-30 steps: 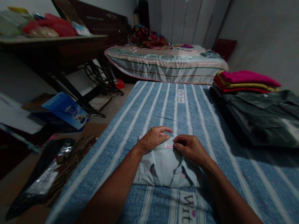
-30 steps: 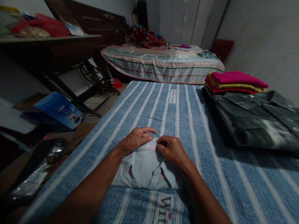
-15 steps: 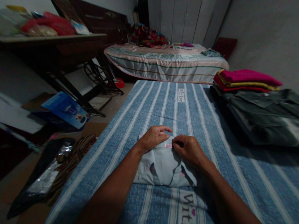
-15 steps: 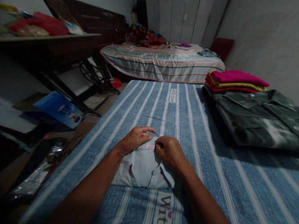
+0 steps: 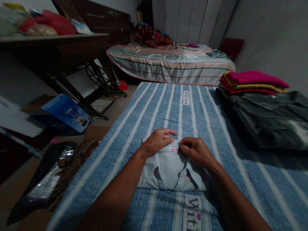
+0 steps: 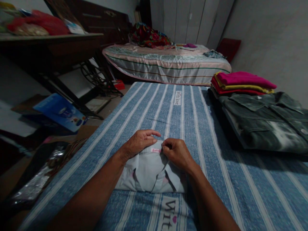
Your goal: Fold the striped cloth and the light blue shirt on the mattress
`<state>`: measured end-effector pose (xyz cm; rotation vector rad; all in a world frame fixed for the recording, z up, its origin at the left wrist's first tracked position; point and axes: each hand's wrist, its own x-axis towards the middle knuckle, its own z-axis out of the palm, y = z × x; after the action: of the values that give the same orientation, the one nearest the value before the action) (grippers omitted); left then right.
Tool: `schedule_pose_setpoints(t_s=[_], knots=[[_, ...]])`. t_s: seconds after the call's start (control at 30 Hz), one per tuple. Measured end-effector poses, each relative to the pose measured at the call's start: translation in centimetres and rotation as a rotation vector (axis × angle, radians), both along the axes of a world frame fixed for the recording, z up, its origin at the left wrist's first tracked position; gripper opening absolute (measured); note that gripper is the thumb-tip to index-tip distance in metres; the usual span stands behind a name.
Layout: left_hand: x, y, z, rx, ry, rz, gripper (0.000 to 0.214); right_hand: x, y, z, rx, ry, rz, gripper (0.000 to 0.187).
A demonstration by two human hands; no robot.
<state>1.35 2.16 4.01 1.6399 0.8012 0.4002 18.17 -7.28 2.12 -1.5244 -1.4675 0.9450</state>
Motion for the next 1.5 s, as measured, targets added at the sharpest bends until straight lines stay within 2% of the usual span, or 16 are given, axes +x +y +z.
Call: schedule_pose_setpoints(t_s=[0.23, 0.47, 0.9, 1.13, 1.5], knots=[[0.10, -0.14, 0.31, -0.017, -0.006, 0.006, 0.037, -0.21, -0.06, 0.22, -0.030, -0.011, 0.010, 0.014], [0.06, -0.15, 0.16, -0.036, -0.022, -0.003, 0.037, -0.82, -0.15, 0.28, 0.146, -0.234, -0.009, 0.016], [0.04, -0.20, 0.22, -0.040, -0.020, 0.005, 0.037, -0.19, 0.04, 0.05, 0.008, 0.000, -0.025, 0.014], [-0.02, -0.06, 0.20, -0.028, -0.014, -0.010, 0.038, -0.18, 0.07, -0.02, 0.007, 0.008, -0.028, 0.015], [0.09, -0.24, 0.34, -0.043, -0.022, 0.001, 0.036, -0.81, -0.09, 0.28, 0.142, -0.245, -0.006, 0.017]])
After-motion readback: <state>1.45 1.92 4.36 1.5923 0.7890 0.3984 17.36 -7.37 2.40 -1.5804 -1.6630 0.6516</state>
